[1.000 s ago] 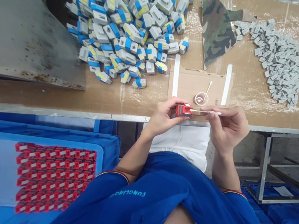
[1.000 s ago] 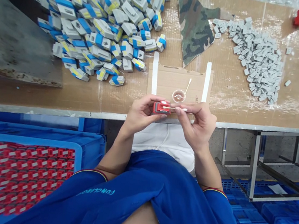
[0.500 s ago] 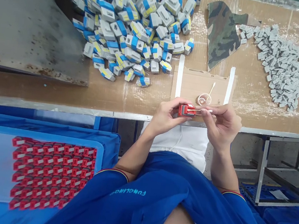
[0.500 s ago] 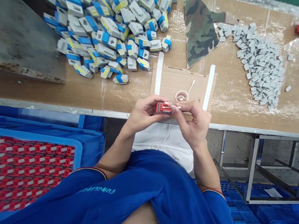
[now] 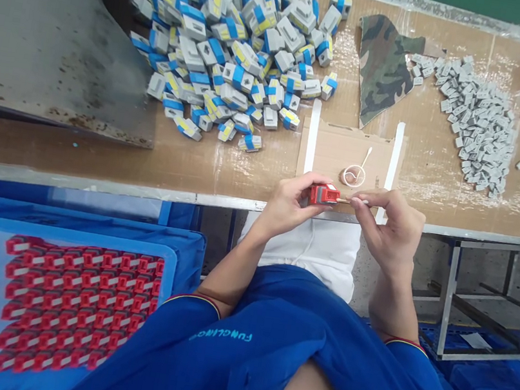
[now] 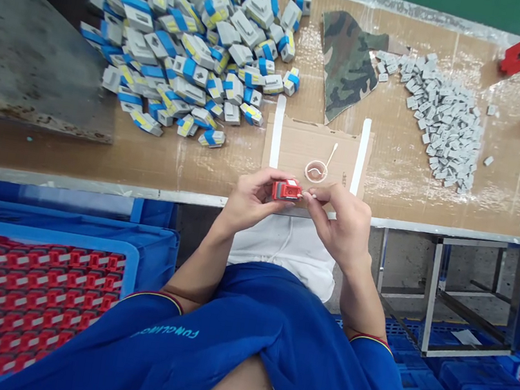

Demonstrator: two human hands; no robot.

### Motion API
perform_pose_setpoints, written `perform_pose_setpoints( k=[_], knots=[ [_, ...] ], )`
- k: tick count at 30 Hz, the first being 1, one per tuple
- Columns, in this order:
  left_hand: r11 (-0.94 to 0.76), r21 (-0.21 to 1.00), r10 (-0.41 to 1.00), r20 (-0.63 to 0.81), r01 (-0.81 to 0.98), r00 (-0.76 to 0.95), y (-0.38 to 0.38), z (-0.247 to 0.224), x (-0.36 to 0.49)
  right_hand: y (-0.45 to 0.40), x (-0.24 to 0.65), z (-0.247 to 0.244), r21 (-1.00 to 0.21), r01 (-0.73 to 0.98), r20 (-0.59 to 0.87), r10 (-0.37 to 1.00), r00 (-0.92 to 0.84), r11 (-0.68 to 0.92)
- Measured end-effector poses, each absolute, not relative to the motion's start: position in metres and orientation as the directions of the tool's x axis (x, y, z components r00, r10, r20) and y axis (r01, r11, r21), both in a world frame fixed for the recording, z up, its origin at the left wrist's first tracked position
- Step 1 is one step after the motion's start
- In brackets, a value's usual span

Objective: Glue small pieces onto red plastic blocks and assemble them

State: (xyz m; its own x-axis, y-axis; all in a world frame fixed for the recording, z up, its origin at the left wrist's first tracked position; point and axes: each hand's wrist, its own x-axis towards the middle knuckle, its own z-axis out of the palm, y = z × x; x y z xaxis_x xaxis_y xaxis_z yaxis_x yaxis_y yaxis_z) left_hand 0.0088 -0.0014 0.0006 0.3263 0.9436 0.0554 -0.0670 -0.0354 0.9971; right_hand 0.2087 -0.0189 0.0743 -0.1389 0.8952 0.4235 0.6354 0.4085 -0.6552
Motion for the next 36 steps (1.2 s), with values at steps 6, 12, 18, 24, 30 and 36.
perform_pose_setpoints(
  k=[6,12,18,24,30,36],
  knots=[
    [-0.038,0.998,0.945,0.051,-0.047,0.322,-0.002,-0.001,0.01,-0.015,0.201,0.074,-0.723,0.572,0.397,0.911,-0.115,0.387],
    [-0.052,0.998,0.945,0.061,-0.037,0.323,-0.002,-0.004,0.008,-0.012,0.206,0.064,-0.852,0.425,0.352,0.936,0.029,0.307],
    [-0.027,0.999,0.952,0.04,-0.045,0.304,-0.003,-0.006,0.009,0.005,0.225,0.04,-0.785,0.533,0.443,0.887,0.129,0.315],
    [0.008,0.991,0.974,0.022,-0.132,0.224,-0.01,-0.003,0.003,0.005,0.209,0.061,-0.596,0.699,0.554,0.832,0.002,0.395],
    [-0.002,0.979,0.995,0.023,-0.202,0.101,-0.029,0.0,-0.025,0.036,0.141,0.068,-0.632,0.645,0.414,0.891,-0.186,0.429],
    [-0.018,0.959,0.998,0.036,-0.284,0.058,-0.038,-0.002,-0.046,0.098,0.101,0.025,-0.467,0.812,0.221,0.935,-0.276,0.35]
  ],
)
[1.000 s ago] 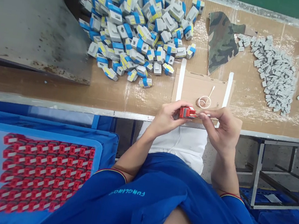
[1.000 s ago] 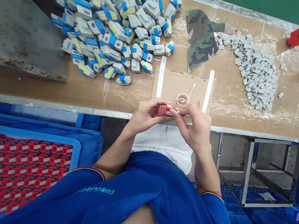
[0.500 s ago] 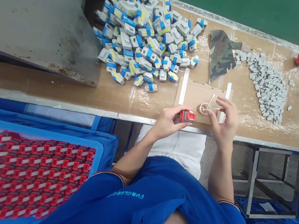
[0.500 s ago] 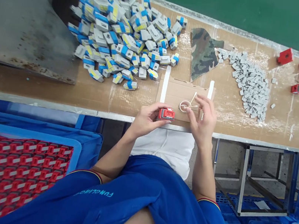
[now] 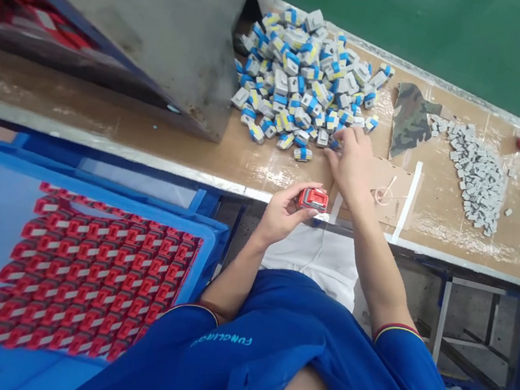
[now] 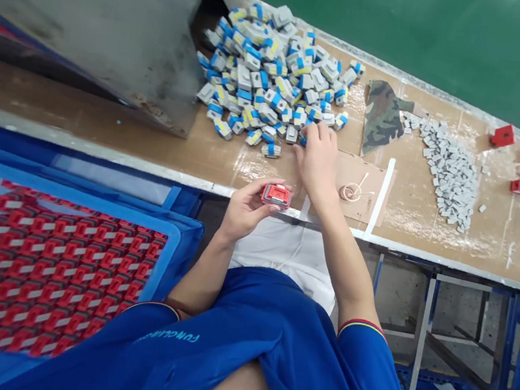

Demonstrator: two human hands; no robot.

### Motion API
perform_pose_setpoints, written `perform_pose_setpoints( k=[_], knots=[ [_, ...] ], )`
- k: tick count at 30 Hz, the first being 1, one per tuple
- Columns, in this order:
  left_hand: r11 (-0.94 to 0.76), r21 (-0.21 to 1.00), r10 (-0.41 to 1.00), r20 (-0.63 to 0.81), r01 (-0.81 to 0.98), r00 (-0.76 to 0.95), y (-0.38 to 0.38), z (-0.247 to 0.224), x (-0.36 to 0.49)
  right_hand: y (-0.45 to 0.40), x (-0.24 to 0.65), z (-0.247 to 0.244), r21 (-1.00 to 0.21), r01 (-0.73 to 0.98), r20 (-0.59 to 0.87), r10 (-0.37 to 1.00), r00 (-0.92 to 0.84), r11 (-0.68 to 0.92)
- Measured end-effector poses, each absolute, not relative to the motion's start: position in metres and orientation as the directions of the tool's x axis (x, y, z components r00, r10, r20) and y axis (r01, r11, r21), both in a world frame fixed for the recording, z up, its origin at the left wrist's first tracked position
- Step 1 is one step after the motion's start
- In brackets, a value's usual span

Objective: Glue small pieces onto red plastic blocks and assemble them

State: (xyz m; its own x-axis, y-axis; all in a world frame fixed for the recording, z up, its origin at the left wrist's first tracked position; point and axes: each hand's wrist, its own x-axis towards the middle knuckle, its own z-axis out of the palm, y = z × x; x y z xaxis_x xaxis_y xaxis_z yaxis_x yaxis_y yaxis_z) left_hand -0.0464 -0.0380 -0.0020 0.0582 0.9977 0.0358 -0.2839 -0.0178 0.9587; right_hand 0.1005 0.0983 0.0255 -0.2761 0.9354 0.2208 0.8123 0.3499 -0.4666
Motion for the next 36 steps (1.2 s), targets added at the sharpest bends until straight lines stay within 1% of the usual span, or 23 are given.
perform_pose_setpoints(
  k=[4,6,9,11,14,16,17,18,20,22,23,24,26,28,30,36],
  knots=[
    [-0.035,0.922,0.992,0.08,-0.384,0.1,-0.04,-0.003,-0.047,0.114,0.104,0.024,-0.347,0.895,0.103,0.96,-0.26,0.279],
    [-0.033,0.911,0.99,0.087,-0.412,0.114,-0.041,-0.003,-0.046,0.116,0.105,0.028,-0.279,0.917,0.069,0.958,-0.278,0.286],
    [-0.02,0.902,0.99,0.079,-0.432,0.118,-0.043,-0.002,-0.045,0.115,0.101,0.03,-0.213,0.923,0.119,0.946,-0.302,0.321],
    [-0.016,0.898,0.991,0.074,-0.44,0.114,-0.045,-0.001,-0.045,0.114,0.096,0.028,-0.202,0.917,0.163,0.935,-0.315,0.344],
    [-0.032,0.895,0.99,0.09,-0.445,0.11,-0.048,0.0,-0.046,0.115,0.093,0.027,-0.212,0.911,0.186,0.93,-0.317,0.353],
    [-0.05,0.896,0.989,0.105,-0.442,0.101,-0.049,0.001,-0.046,0.112,0.098,0.033,-0.267,0.897,0.205,0.93,-0.304,0.352],
    [-0.059,0.897,0.99,0.11,-0.438,0.092,-0.049,0.002,-0.047,0.107,0.103,0.039,-0.328,0.873,0.225,0.928,-0.298,0.36],
    [-0.069,0.899,0.99,0.115,-0.433,0.079,-0.049,0.004,-0.047,0.099,0.109,0.047,-0.417,0.828,0.247,0.923,-0.295,0.376],
    [-0.092,0.904,0.991,0.126,-0.418,0.054,-0.049,0.007,-0.046,0.075,0.123,0.066,-0.639,0.661,0.272,0.919,-0.286,0.394],
    [-0.105,0.911,0.991,0.131,-0.399,0.039,-0.048,0.012,-0.045,0.044,0.137,0.083,-0.841,0.427,0.227,0.933,-0.28,0.333],
    [-0.107,0.913,0.991,0.132,-0.394,0.038,-0.047,0.014,-0.044,0.028,0.143,0.089,-0.907,0.324,0.186,0.945,-0.267,0.27],
    [-0.104,0.913,0.99,0.132,-0.394,0.044,-0.047,0.017,-0.042,0.013,0.148,0.093,-0.946,0.242,0.153,0.956,-0.25,0.214],
    [-0.089,0.912,0.989,0.128,-0.401,0.069,-0.045,0.023,-0.037,-0.011,0.154,0.094,-0.979,0.145,0.117,0.976,-0.184,0.145],
    [-0.073,0.909,0.987,0.126,-0.41,0.102,-0.044,0.027,-0.03,-0.026,0.158,0.09,-0.986,0.11,0.115,0.988,-0.105,0.127],
    [-0.059,0.91,0.984,0.123,-0.411,0.132,-0.043,0.03,-0.024,-0.033,0.159,0.086,-0.989,0.097,0.108,0.992,-0.061,0.114],
    [-0.002,0.919,0.975,0.089,-0.394,0.201,-0.041,0.031,-0.012,-0.039,0.166,0.083,-0.99,0.104,0.087,0.995,-0.039,0.091]
  ],
)
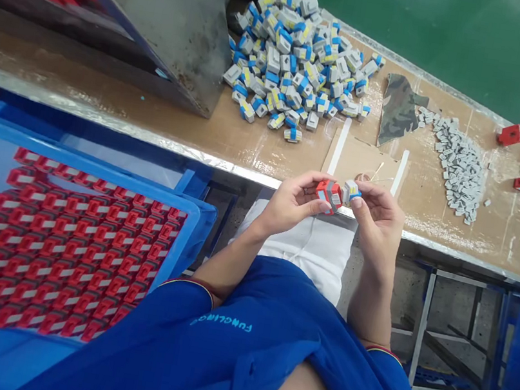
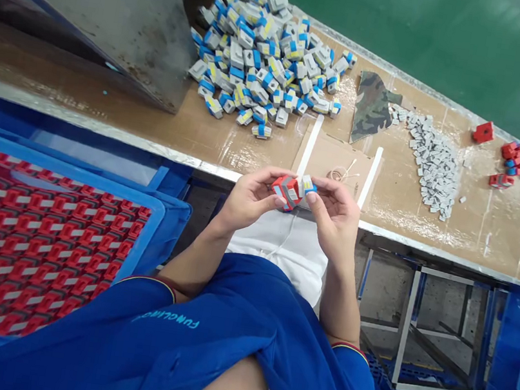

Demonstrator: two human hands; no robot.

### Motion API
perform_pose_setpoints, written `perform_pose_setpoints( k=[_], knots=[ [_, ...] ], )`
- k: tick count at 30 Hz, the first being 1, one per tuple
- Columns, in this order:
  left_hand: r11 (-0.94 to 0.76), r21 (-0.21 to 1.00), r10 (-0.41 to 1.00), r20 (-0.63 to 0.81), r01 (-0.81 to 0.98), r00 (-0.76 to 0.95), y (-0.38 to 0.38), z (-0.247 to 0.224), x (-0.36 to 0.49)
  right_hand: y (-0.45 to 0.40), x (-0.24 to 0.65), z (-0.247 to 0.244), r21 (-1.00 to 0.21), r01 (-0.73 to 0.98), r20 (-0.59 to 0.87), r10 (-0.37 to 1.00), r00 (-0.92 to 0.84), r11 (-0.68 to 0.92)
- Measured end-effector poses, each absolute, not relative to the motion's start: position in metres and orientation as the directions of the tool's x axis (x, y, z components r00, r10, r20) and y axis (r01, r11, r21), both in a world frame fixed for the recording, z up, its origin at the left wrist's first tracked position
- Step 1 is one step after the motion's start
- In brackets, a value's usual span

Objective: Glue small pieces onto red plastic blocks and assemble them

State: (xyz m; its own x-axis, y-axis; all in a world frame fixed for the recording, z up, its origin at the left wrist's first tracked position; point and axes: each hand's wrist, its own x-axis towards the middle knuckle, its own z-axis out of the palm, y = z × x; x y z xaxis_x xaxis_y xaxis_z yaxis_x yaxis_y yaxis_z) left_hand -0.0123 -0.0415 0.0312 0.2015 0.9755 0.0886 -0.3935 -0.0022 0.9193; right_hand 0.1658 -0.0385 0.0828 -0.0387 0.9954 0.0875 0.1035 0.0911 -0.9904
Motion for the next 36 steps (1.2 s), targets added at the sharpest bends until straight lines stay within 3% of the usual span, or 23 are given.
perform_pose_setpoints(
  k=[5,16,21,27,30,36],
  knots=[
    [-0.001,0.927,0.974,0.086,-0.374,0.21,-0.04,0.029,-0.009,-0.039,0.176,0.075,-0.997,-0.002,0.081,0.994,-0.07,0.081],
    [-0.024,0.933,0.967,0.112,-0.359,0.227,-0.037,0.03,-0.007,-0.046,0.184,0.069,-1.0,-0.021,0.002,0.992,-0.125,0.0],
    [-0.038,0.927,0.961,0.137,-0.373,0.24,-0.036,0.033,-0.007,-0.052,0.182,0.076,-0.975,0.194,0.098,0.992,-0.078,0.111],
    [-0.051,0.932,0.959,0.146,-0.358,0.243,-0.036,0.034,-0.005,-0.053,0.184,0.09,-0.794,0.515,0.313,0.944,-0.105,0.321],
    [-0.038,0.936,0.954,0.138,-0.349,0.266,-0.035,0.034,-0.005,-0.053,0.186,0.09,-0.793,0.537,0.273,0.956,-0.108,0.287],
    [0.011,0.945,0.958,0.083,-0.325,0.276,-0.035,0.033,-0.003,-0.056,0.185,0.082,-0.885,0.426,0.202,0.979,-0.014,0.188]
  ],
)
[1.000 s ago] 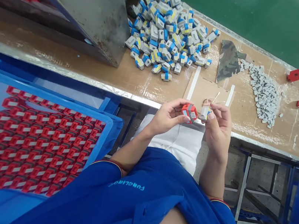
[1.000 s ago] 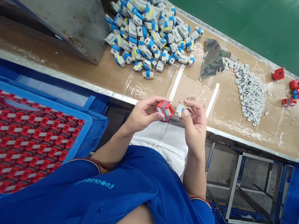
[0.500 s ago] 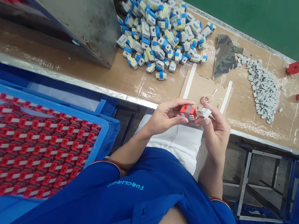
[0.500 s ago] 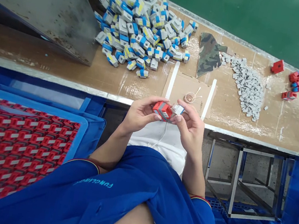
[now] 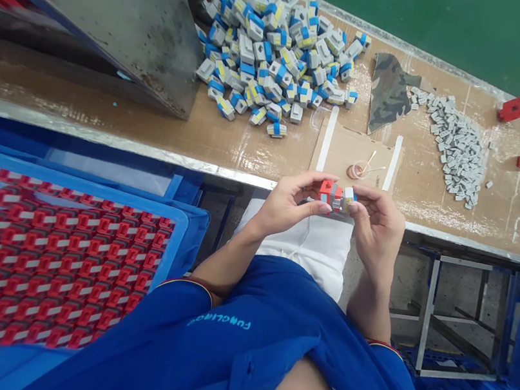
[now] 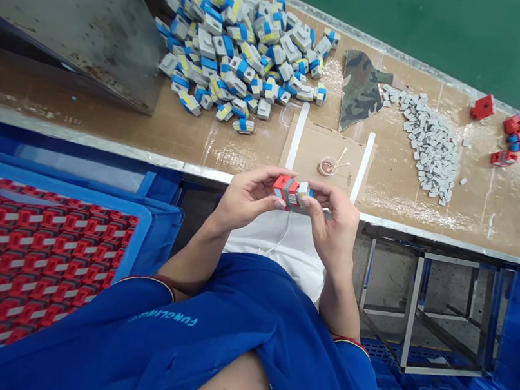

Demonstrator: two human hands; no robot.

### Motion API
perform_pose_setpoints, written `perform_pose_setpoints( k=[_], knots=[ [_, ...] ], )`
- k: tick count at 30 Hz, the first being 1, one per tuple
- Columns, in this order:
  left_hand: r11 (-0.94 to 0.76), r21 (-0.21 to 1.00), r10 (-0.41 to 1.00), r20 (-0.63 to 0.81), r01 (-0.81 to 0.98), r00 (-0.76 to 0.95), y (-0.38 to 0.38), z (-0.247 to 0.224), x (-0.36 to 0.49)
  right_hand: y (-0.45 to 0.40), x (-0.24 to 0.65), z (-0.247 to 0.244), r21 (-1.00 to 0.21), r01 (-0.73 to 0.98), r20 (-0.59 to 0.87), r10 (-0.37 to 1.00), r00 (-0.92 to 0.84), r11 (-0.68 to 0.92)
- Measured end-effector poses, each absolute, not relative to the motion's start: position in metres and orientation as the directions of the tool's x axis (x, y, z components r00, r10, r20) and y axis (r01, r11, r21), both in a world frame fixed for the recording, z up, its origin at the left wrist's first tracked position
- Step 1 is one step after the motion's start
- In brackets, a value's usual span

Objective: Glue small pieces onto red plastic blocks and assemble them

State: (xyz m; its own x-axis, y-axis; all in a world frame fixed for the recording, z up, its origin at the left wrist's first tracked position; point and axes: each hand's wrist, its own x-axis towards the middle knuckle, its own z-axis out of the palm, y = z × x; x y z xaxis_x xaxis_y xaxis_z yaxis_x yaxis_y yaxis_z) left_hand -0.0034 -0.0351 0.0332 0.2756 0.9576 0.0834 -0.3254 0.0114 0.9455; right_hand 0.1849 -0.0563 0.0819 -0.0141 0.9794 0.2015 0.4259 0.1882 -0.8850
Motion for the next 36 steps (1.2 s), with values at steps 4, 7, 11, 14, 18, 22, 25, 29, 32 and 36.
perform_pose_setpoints(
  k=[4,7,11,14,18,22,25,29,32,36],
  knots=[
    [0.053,0.937,0.963,0.044,-0.346,0.265,-0.037,0.037,0.001,-0.058,0.178,0.085,-0.802,0.545,0.298,0.955,0.006,0.247],
    [0.114,0.916,0.965,-0.011,-0.384,0.26,-0.038,0.04,0.006,-0.059,0.172,0.087,-0.713,0.644,0.369,0.929,0.006,0.279],
    [0.188,0.882,0.969,-0.093,-0.433,0.23,-0.039,0.041,0.011,-0.061,0.166,0.081,-0.676,0.662,0.407,0.913,-0.03,0.323],
    [0.21,0.874,0.972,-0.136,-0.439,0.194,-0.039,0.04,0.016,-0.063,0.165,0.073,-0.661,0.665,0.374,0.921,-0.109,0.347],
    [0.212,0.876,0.952,-0.084,-0.434,0.294,-0.041,0.039,0.018,-0.064,0.168,0.068,-0.602,0.712,0.428,0.899,-0.095,0.362],
    [0.081,0.908,0.927,0.083,-0.41,0.366,-0.037,0.039,0.01,-0.063,0.176,0.076,-0.644,0.654,0.439,0.892,-0.111,0.398],
    [-0.074,0.921,0.905,0.223,-0.382,0.363,-0.03,0.039,0.002,-0.065,0.181,0.083,-0.753,0.515,0.407,0.905,-0.124,0.409],
    [-0.243,0.903,0.895,0.349,-0.353,0.277,-0.027,0.036,0.0,-0.065,0.179,0.082,-0.816,0.425,0.389,0.916,-0.097,0.392],
    [-0.313,0.903,0.913,0.371,-0.296,0.167,-0.032,0.032,0.007,-0.063,0.171,0.072,-0.814,0.426,0.405,0.912,-0.072,0.395],
    [-0.273,0.916,0.947,0.309,-0.295,0.082,-0.043,0.026,0.018,-0.061,0.153,0.062,-0.734,0.465,0.545,0.838,-0.031,0.495]
  ],
)
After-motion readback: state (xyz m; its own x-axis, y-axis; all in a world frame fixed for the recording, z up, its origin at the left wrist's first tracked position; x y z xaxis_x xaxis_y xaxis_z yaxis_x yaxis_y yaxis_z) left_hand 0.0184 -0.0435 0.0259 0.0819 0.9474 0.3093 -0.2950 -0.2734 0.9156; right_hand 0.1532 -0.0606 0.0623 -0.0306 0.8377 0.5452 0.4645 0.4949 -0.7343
